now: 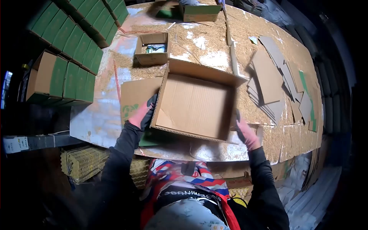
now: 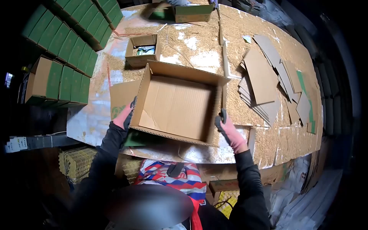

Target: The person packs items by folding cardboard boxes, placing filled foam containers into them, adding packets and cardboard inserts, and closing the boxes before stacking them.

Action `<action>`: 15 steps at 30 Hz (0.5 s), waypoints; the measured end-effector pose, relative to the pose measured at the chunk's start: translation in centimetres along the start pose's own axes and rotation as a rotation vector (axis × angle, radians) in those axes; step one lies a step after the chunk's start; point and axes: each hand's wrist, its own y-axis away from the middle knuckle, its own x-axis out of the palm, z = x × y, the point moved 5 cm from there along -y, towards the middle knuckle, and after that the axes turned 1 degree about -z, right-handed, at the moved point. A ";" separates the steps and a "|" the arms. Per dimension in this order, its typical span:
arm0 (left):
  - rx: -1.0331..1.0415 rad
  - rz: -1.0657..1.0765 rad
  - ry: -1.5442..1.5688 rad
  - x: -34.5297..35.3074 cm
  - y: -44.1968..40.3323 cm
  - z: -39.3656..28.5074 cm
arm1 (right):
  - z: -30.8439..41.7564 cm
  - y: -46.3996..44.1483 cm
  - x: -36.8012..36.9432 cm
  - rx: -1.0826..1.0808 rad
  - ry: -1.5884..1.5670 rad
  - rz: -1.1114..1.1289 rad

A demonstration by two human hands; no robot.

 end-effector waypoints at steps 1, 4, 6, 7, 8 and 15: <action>0.016 -0.010 0.099 0.2 -0.5 0.6 | -2.0 -1.2 1.8 -0.087 0.074 -0.003; 0.016 -0.059 0.102 1.2 0.1 -2.6 | 3.1 -0.6 4.8 0.177 -0.349 0.134; 0.083 -0.145 -0.184 3.0 0.4 -3.4 | 8.2 0.9 6.2 0.149 -0.492 -0.076; 0.007 -0.096 0.002 1.6 1.2 -4.5 | 12.3 1.2 7.4 0.106 -0.451 -0.101; 0.011 -0.092 0.141 -0.5 2.7 -6.4 | 12.2 0.9 7.3 0.046 -0.383 -0.093; 0.512 -1.185 -0.121 -39.4 14.8 -17.1 | 29.3 -6.4 26.6 -0.920 0.684 -0.110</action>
